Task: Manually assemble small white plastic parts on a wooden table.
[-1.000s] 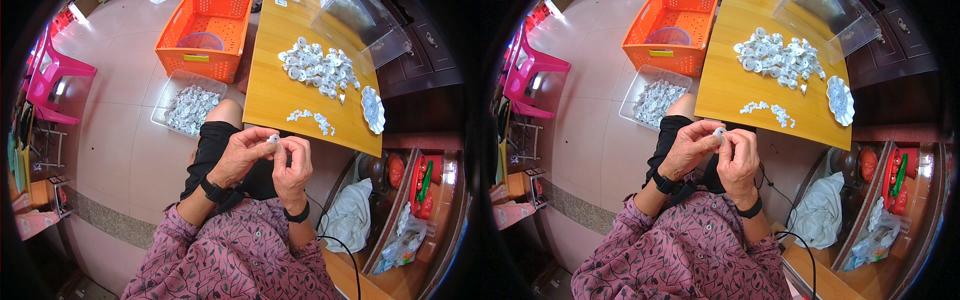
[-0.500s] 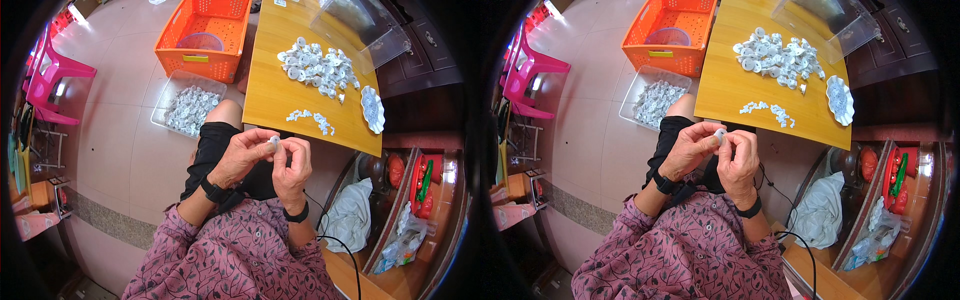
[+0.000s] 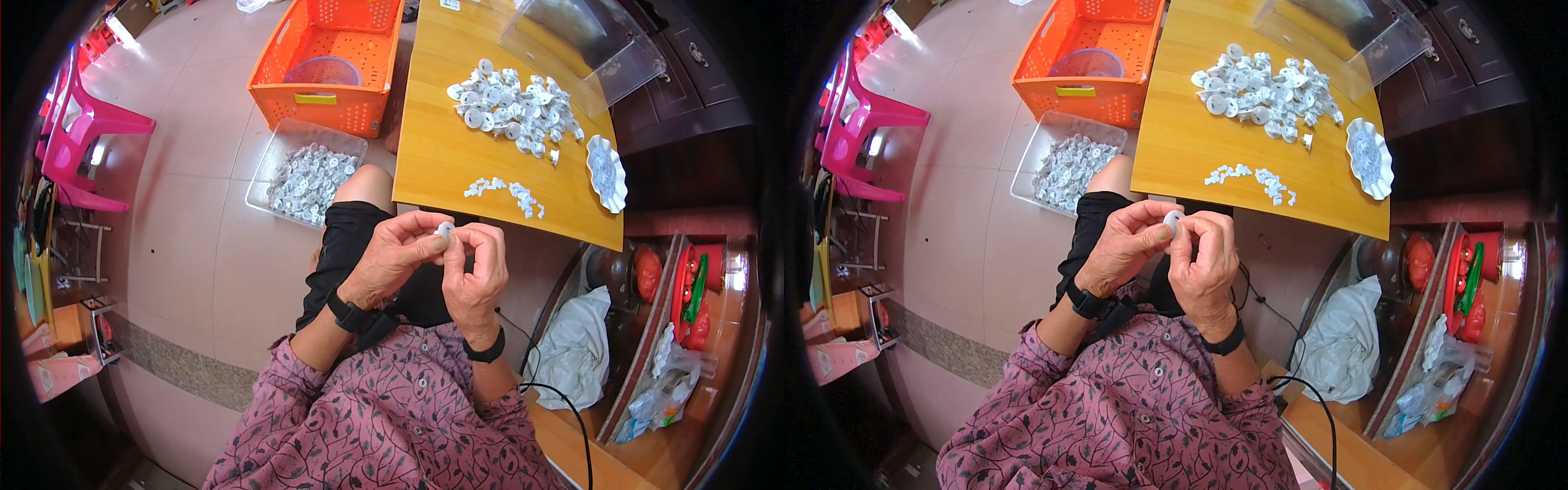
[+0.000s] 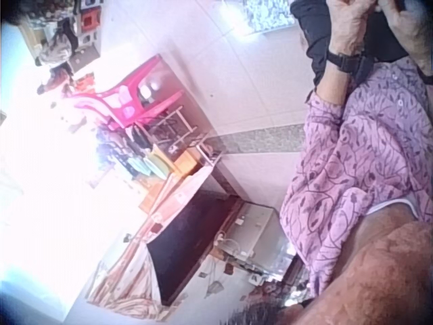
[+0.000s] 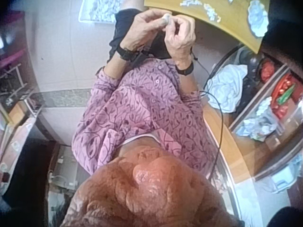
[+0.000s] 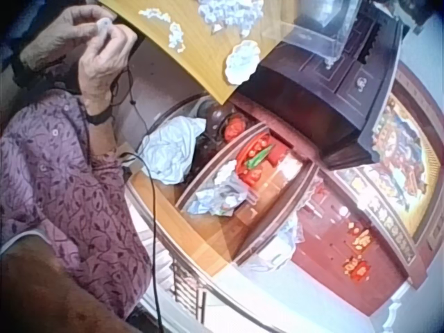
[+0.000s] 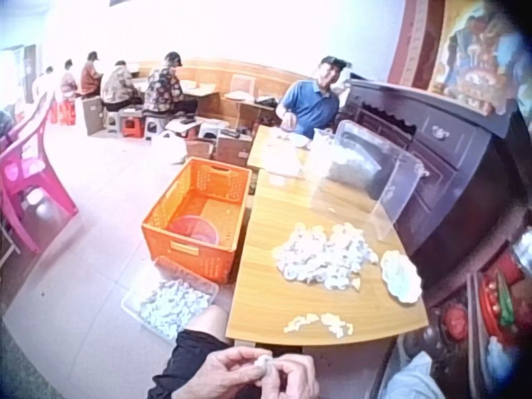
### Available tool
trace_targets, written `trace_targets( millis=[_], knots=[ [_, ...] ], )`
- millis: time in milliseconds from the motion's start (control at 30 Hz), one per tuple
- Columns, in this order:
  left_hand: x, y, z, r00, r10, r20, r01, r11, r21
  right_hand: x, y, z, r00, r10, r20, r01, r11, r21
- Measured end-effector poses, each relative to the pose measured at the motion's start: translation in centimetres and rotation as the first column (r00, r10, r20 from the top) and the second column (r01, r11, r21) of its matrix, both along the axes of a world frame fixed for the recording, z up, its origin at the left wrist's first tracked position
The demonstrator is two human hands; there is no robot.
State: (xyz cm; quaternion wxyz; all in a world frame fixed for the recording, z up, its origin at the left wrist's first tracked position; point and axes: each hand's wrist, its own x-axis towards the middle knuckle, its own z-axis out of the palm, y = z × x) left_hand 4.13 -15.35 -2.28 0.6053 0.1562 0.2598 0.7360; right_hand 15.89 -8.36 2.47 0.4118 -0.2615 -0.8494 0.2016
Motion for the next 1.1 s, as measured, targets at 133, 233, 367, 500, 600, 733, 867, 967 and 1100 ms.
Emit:
trace_targets(
  millis=[133,233,367,500,600,733,867,967,1100],
  knots=[
    [-0.2,0.0,-0.1,0.999,-0.035,-0.003,0.035,0.999,-0.015,0.1,-0.1,0.1,1.0,0.0,-0.032,-0.005,0.989,-0.15],
    [-0.2,0.0,-0.1,0.998,-0.062,0.004,0.062,0.998,-0.031,0.3,0.0,0.1,0.999,0.004,-0.037,-0.011,0.981,-0.195],
    [-0.2,0.0,-0.5,0.995,-0.088,0.046,0.089,0.996,-0.013,0.6,0.0,-0.4,0.997,0.017,-0.08,-0.039,0.959,-0.281],
    [-0.1,0.1,-1.1,0.981,-0.124,0.148,0.117,0.991,0.06,0.7,0.0,-0.7,0.991,0.0,-0.131,-0.034,0.965,-0.259],
    [-0.1,0.1,-1.2,0.976,-0.129,0.178,0.117,0.99,0.075,0.7,-0.2,-0.7,0.989,-0.017,-0.145,-0.029,0.949,-0.313],
    [-0.1,0.2,-1.2,0.974,-0.132,0.182,0.118,0.99,0.082,0.8,-0.2,-0.8,0.992,-0.022,-0.126,-0.02,0.946,-0.325],
    [-0.1,0.1,-0.5,0.983,-0.108,0.149,0.1,0.993,0.057,0.7,-0.2,-0.5,0.996,-0.02,-0.091,-0.001,0.975,-0.224],
    [-0.1,0.0,-0.4,0.988,-0.092,0.126,0.088,0.995,0.039,0.5,-0.2,0.0,0.999,-0.008,-0.052,0.003,0.994,-0.105],
    [0.0,0.0,-0.4,0.991,-0.077,0.11,0.073,0.997,0.037,0.6,-0.3,0.0,0.999,0.003,-0.052,-0.009,0.992,-0.128]
  ],
)
